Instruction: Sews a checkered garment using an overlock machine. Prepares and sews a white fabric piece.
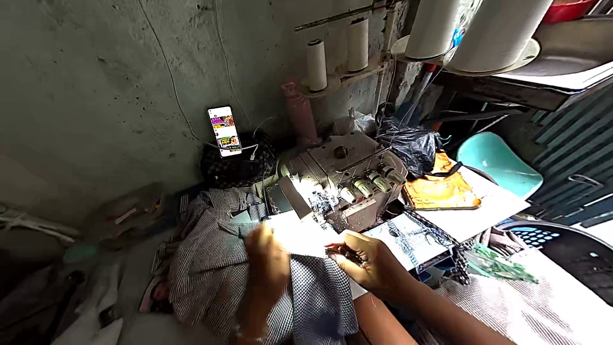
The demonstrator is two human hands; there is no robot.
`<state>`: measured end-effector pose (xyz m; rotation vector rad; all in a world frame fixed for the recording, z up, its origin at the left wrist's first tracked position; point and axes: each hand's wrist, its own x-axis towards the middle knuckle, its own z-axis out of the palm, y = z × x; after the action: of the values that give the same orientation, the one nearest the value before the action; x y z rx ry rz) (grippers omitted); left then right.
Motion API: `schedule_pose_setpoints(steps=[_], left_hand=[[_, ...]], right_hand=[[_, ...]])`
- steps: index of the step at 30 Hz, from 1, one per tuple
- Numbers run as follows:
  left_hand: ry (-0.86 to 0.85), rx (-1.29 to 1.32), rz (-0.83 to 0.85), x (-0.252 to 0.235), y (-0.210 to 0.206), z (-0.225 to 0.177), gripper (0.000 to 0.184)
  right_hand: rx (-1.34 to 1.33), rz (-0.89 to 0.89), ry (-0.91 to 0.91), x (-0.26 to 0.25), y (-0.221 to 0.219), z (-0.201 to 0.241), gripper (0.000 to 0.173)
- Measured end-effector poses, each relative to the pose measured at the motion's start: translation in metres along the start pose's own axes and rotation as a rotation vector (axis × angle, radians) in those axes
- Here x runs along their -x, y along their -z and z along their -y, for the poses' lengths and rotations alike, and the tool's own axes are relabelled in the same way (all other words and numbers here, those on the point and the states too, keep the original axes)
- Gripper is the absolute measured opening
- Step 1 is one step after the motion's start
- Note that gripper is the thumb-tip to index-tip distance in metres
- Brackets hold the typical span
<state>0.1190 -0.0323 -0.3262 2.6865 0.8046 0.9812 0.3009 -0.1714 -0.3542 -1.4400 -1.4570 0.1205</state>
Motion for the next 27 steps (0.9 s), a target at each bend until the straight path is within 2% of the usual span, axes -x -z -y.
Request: schedule_pose_setpoints(steps=[3,7,13,16,19,22,23,26,27], left_hand=[[-0.058,0.226,0.140,0.005,-0.028,-0.041,0.041],[-0.051,0.319,0.144,-0.002,-0.038,-0.036,0.034],[0.172,0.272,0.167,0.002,-0.041,-0.043,0.027],[0.291,0.248,0.134,0.003,-0.045,-0.039,0.029],[0.331,0.248,0.120,0.002,-0.045,-0.029,0.028],[0.317,0.234,0.129,-0.002,-0.045,-0.024,0.030],[0.300,0.225,0.134,-0.004,-0.045,-0.022,0.031],[0.253,0.138,0.154,-0.008,-0.045,-0.021,0.032],[0.250,0.112,0.168,-0.009,-0.044,-0.024,0.033]], right_hand=[[-0.137,-0.034,-0.076,-0.002,0.004,0.006,0.023],[-0.316,-0.113,-0.140,0.000,0.010,-0.003,0.026],[-0.544,-0.160,-0.292,0.003,0.001,-0.017,0.030],[-0.669,-0.186,-0.512,0.018,-0.010,-0.017,0.030],[-0.769,-0.054,-0.821,0.041,-0.018,-0.011,0.042],[-0.915,0.033,-0.963,0.057,-0.023,-0.008,0.045],[-0.949,0.049,-0.987,0.061,-0.023,-0.007,0.042],[-1.032,0.101,-1.042,0.072,-0.023,0.001,0.010],[-1.055,0.108,-1.025,0.077,-0.024,0.005,0.007]])
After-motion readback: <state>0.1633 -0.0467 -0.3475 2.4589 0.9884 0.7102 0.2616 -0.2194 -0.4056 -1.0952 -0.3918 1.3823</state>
